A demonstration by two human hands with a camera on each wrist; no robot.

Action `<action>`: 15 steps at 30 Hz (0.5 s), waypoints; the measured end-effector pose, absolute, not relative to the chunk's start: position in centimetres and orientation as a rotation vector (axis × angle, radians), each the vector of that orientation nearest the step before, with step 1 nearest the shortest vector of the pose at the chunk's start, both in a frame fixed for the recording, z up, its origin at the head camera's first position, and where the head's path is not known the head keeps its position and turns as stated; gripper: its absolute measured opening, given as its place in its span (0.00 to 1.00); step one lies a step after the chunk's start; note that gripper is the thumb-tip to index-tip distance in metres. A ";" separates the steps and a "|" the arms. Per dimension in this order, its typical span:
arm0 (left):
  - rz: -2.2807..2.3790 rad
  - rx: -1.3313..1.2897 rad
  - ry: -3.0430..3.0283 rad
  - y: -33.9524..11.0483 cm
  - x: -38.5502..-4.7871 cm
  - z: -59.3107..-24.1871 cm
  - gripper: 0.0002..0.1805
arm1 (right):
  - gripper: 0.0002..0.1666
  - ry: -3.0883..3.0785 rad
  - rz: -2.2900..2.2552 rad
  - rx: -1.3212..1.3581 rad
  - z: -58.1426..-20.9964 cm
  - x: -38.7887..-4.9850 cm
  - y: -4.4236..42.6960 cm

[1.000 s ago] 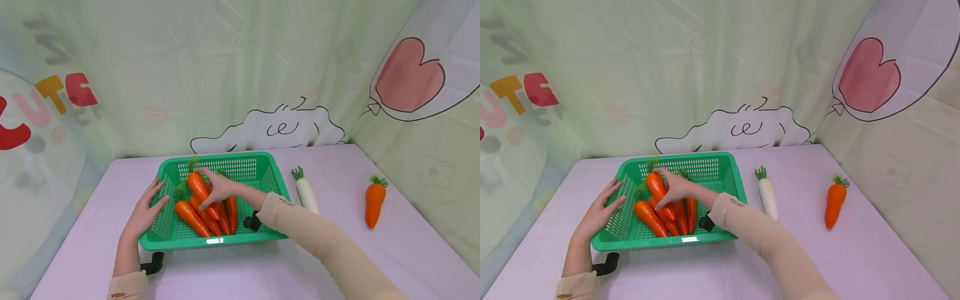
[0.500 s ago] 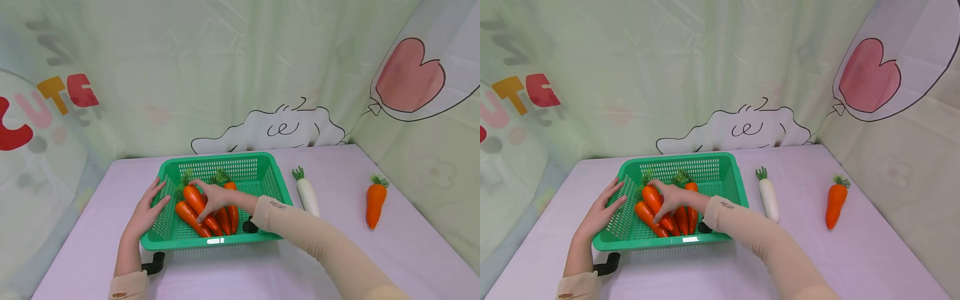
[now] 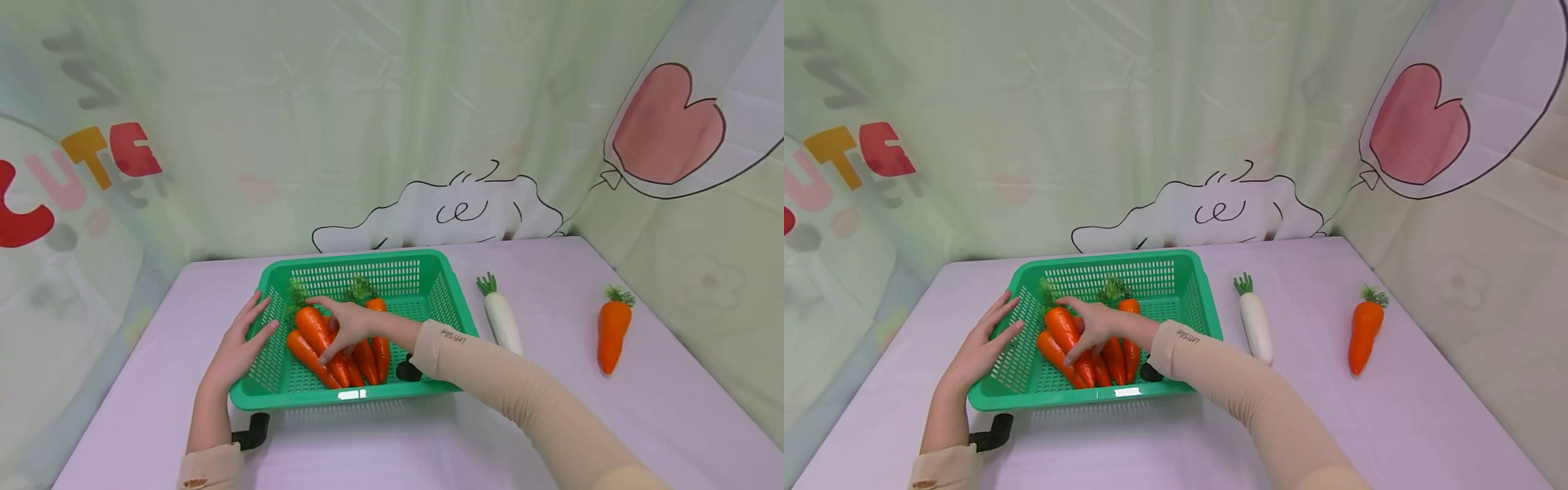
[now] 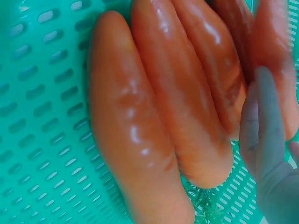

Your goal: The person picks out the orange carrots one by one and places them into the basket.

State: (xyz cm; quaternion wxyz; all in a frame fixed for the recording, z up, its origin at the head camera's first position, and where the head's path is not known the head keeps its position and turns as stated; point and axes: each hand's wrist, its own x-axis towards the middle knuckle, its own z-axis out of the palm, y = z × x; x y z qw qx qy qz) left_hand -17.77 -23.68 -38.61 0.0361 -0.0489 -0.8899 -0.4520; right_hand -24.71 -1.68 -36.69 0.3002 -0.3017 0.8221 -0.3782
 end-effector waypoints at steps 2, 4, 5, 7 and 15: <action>-1.393 -0.154 -2.731 -23.6 -17.7 -38.6 0.32 | 0.61 2.164 -1.034 -0.778 -36.7 -24.7 -1.5; -1.395 -0.156 -2.730 -23.6 -17.7 -38.6 0.32 | 0.60 2.143 -1.076 -0.755 -36.5 -24.8 -1.3; -1.395 -0.157 -2.729 -23.6 -17.7 -38.6 0.32 | 0.59 2.135 -1.097 -0.745 -36.4 -24.8 -1.2; -1.392 -0.158 -2.728 -23.6 -17.8 -38.6 0.31 | 0.57 2.124 -1.129 -0.733 -36.2 -24.9 -1.0; -1.380 -0.172 -2.732 -23.6 -17.7 -38.5 0.32 | 0.53 2.101 -1.240 -0.756 -35.1 -25.1 0.4</action>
